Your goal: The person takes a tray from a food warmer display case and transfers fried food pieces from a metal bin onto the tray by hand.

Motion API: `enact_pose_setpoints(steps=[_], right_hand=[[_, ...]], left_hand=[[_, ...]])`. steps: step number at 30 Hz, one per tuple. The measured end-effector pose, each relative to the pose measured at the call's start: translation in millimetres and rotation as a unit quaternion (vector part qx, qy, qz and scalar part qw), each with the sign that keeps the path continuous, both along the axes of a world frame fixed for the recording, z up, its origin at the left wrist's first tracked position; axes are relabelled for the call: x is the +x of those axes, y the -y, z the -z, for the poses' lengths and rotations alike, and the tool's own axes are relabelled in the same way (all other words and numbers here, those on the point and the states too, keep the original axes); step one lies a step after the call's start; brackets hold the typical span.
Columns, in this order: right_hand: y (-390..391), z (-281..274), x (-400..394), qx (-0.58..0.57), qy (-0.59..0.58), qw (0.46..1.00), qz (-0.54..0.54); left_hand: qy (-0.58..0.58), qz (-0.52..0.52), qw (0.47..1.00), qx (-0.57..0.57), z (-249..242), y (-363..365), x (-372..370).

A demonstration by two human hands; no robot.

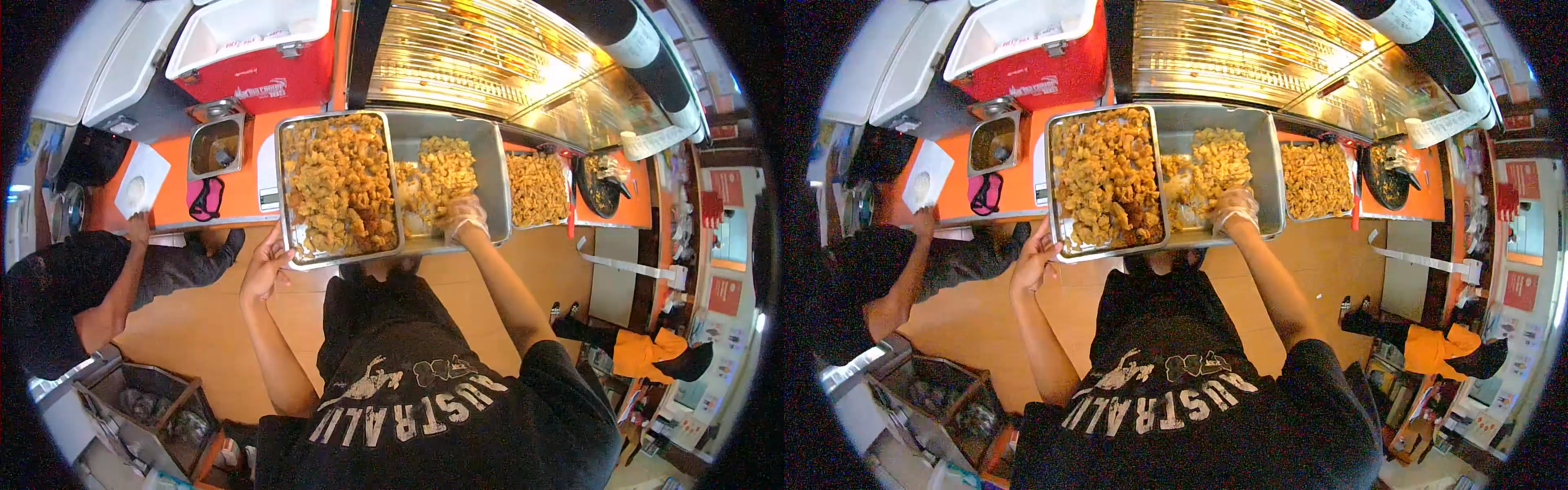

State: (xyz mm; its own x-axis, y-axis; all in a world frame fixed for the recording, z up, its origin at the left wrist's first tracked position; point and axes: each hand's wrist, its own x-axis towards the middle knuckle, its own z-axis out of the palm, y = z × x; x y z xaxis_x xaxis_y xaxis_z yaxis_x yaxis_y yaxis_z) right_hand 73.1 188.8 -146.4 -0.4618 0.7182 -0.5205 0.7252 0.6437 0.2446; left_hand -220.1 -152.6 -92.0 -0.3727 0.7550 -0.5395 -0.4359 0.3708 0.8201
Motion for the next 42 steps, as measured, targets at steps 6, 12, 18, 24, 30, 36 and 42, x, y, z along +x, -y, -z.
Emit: enact_pose_setpoints(steps=[6, 12, 18, 24, 30, 36, 42], right_hand=[[-11, 35, 38, -0.081, -0.043, 0.996, -0.023], [-15, -38, 38, -0.056, -0.129, 0.99, 0.011], [-7, -12, 25, -0.075, -0.024, 0.991, 0.111], [19, -49, -12, -0.042, -0.025, 0.962, 0.268], [2, 80, 16, -0.007, 0.004, 0.991, 0.134], [-23, 115, 43, 0.03, -0.071, 0.992, 0.1], [-55, -12, 52, -0.227, -0.101, 0.959, -0.136]], left_hand=[[-0.003, -0.005, 1.0, 0.013, -2, -2, 1], [0.004, -0.02, 1.0, -0.012, -7, -5, 4], [-0.014, -0.009, 1.0, -0.009, -5, -2, 4], [-0.007, -0.016, 1.0, -0.011, -8, -4, 4], [0.005, -0.029, 1.0, 0.002, -13, -6, 7], [-0.001, -0.009, 1.0, 0.011, -6, -3, 4], [-0.007, -0.019, 1.0, 0.008, -7, -3, 5]])
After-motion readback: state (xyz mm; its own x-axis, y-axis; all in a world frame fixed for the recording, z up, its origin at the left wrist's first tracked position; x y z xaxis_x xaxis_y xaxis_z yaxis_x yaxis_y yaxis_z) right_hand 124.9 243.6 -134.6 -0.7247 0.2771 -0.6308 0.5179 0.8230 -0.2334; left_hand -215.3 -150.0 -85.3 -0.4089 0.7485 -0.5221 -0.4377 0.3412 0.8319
